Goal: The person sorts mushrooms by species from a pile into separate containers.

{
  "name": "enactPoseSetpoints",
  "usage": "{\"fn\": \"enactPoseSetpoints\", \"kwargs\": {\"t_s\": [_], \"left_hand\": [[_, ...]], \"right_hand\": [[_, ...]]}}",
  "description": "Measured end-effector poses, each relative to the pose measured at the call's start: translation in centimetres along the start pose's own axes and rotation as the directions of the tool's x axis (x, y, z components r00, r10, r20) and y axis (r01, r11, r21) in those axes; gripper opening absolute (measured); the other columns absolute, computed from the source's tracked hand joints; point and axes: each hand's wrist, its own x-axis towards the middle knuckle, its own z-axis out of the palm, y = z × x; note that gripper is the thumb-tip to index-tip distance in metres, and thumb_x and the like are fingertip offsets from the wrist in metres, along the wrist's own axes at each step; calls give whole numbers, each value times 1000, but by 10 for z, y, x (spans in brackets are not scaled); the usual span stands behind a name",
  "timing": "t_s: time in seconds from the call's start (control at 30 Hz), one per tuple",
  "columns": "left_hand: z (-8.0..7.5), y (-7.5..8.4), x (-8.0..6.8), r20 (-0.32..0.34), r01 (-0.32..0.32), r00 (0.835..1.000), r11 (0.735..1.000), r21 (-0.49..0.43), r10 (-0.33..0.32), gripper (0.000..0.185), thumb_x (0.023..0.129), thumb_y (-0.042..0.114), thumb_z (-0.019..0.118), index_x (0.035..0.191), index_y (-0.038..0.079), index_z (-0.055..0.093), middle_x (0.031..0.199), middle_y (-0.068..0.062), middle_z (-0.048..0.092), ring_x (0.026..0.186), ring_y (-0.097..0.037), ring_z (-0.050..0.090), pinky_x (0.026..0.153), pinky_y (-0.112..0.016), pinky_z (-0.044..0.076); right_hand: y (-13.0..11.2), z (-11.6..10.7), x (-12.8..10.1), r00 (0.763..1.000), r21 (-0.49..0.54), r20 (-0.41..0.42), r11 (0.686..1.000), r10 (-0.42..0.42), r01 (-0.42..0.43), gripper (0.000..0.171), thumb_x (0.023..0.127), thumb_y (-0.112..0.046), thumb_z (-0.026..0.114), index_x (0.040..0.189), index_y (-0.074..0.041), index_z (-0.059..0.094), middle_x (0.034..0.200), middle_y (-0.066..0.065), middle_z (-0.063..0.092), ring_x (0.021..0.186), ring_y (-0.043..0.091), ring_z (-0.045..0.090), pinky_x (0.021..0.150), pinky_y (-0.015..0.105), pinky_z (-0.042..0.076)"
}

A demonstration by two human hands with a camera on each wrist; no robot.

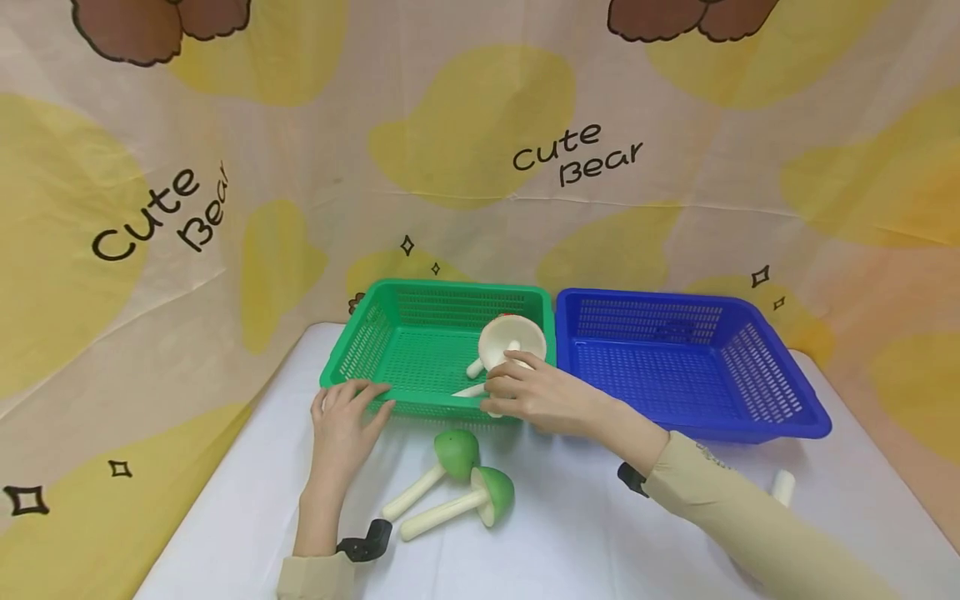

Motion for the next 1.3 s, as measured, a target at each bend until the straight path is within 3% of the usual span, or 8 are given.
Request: {"fn": "enactPoseSetpoints", "kwargs": {"t_s": [0.27, 0.5, 0.7, 1.03, 1.3], "left_hand": [[-2, 0, 1, -7, 0, 1000, 1000, 0, 0, 24, 83, 21, 75, 106, 14, 72, 111, -11, 65, 112, -34, 51, 111, -63, 20], [-2, 0, 2, -10, -12, 1000, 1000, 10, 12, 24, 83, 21, 75, 105, 13, 72, 111, -13, 66, 111, -35, 52, 110, -64, 21], [-2, -1, 4, 7, -3, 1000, 1000, 14, 3, 24, 84, 23, 74, 106, 14, 71, 113, -12, 65, 113, -34, 51, 112, -63, 20], [-2, -2, 3, 13, 8, 1000, 1000, 17, -9, 24, 84, 23, 74, 107, 15, 71, 113, -11, 65, 112, -33, 51, 112, -63, 20], [1, 0, 1, 15, 13, 1000, 1000, 15, -13, 23, 85, 24, 73, 106, 15, 71, 113, -11, 65, 114, -33, 51, 112, -63, 20]], "right_hand": [[16, 11, 33, 993, 15, 115, 999, -31, 29, 30, 90, -8, 64, 115, -25, 65, 111, -5, 64, 112, 15, 57, 106, 38, 44], [27, 28, 53, 982, -32, 186, 999, -34, 40, 40, 75, -20, 81, 111, -28, 68, 108, -5, 66, 107, 17, 58, 97, 33, 49], [32, 46, 61, 977, -42, 212, 998, -27, 37, 26, 86, -12, 70, 105, -30, 70, 103, -6, 67, 103, 15, 59, 92, 31, 52], [32, 74, 70, 953, 9, 303, 1000, 10, -13, 16, 89, -19, 67, 102, -28, 71, 102, -6, 66, 99, 14, 59, 80, 24, 54], [29, 81, 72, 929, 129, 369, 988, 35, -88, 12, 91, -27, 65, 101, -23, 72, 101, -2, 66, 100, 17, 59, 86, 26, 53]]}}
